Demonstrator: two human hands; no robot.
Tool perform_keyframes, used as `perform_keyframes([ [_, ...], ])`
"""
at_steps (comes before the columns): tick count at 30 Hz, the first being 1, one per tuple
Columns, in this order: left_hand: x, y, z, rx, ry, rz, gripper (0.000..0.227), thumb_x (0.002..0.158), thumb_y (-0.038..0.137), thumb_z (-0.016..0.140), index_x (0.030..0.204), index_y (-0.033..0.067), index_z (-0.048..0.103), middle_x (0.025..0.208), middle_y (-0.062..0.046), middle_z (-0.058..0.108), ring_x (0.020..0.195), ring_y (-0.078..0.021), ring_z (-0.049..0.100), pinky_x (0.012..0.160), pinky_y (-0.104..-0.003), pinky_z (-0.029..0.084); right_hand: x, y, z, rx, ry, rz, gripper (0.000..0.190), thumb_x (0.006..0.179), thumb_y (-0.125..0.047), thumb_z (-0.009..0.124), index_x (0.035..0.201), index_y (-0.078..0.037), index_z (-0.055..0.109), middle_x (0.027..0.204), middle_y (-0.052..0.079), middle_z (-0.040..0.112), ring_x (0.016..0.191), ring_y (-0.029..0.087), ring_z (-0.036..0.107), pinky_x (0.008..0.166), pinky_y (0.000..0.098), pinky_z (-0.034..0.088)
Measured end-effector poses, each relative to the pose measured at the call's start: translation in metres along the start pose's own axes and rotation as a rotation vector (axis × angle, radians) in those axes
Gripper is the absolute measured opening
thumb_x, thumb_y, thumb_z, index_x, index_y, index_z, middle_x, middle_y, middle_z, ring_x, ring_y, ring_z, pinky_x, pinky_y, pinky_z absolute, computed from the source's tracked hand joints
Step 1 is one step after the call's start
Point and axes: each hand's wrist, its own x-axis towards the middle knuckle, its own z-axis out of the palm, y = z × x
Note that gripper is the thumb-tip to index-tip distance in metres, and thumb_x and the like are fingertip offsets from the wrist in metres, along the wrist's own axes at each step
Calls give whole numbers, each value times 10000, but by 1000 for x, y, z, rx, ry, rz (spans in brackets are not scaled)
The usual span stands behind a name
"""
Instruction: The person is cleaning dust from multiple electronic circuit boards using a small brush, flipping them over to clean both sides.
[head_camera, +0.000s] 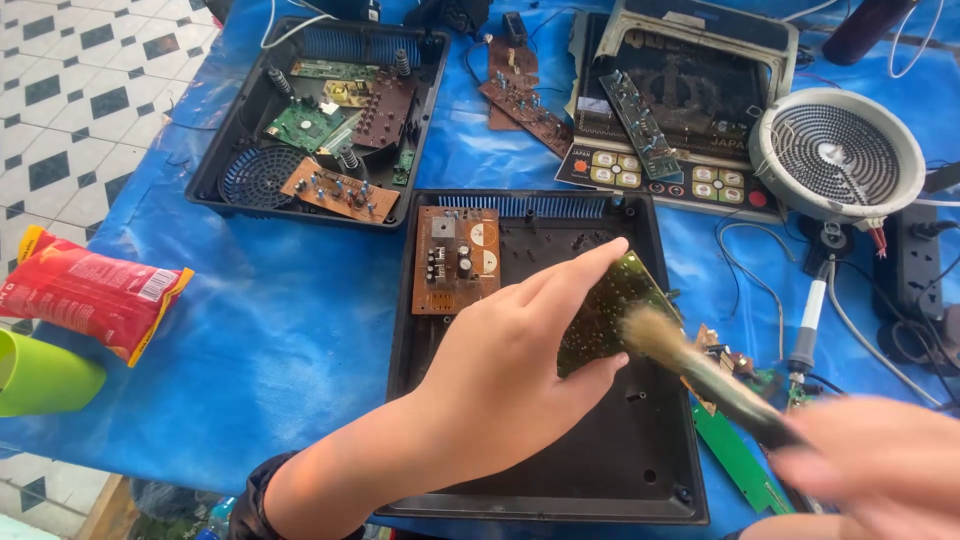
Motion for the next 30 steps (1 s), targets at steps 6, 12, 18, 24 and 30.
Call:
perform_keyframes([
  [6, 2, -11, 14, 230, -3, -66, 623, 743, 131, 724, 1326, 31, 527, 1112, -137, 752, 673, -278, 734, 538, -354, 551, 106, -130, 24, -26, 199, 145, 318, 882, -199, 489, 930, 51, 680, 880, 177, 777, 660, 195, 773, 660, 284, 658],
  [12, -3, -21, 24, 355, 8, -4, 686, 735, 180, 731, 1358, -32, 537, 1147, -142, 732, 717, -284, 728, 514, -359, 521, 112, -125, 30, 71, 55, 300, 152, 741, -73, 705, 864, -71, 793, 820, 31, 855, 612, 115, 809, 580, 237, 638],
  [18, -2, -25, 25, 455, 52, 21, 700, 753, 147, 706, 1394, -60, 515, 1079, -131, 704, 642, -270, 673, 514, -349, 471, 123, -149, 35, -58, 249, 165, 167, 833, -18, 598, 898, 106, 687, 926, 207, 753, 704, 217, 741, 688, 289, 599],
  [24, -1, -19, 21, 456, 43, 32, 575, 769, 125, 716, 1326, 77, 581, 1171, -175, 664, 528, -312, 610, 488, -371, 467, 115, -140, 22, -134, 123, 186, 200, 862, -102, 588, 971, 26, 697, 936, 153, 783, 738, 192, 790, 698, 299, 643],
  [30, 0, -20, 21, 432, 52, 24, 461, 765, 119, 694, 1219, 62, 639, 1065, -156, 683, 531, -307, 611, 480, -360, 469, 107, -135, 21, -169, 122, 217, 303, 855, -245, 565, 966, -4, 712, 892, 126, 791, 703, 174, 793, 692, 295, 641],
])
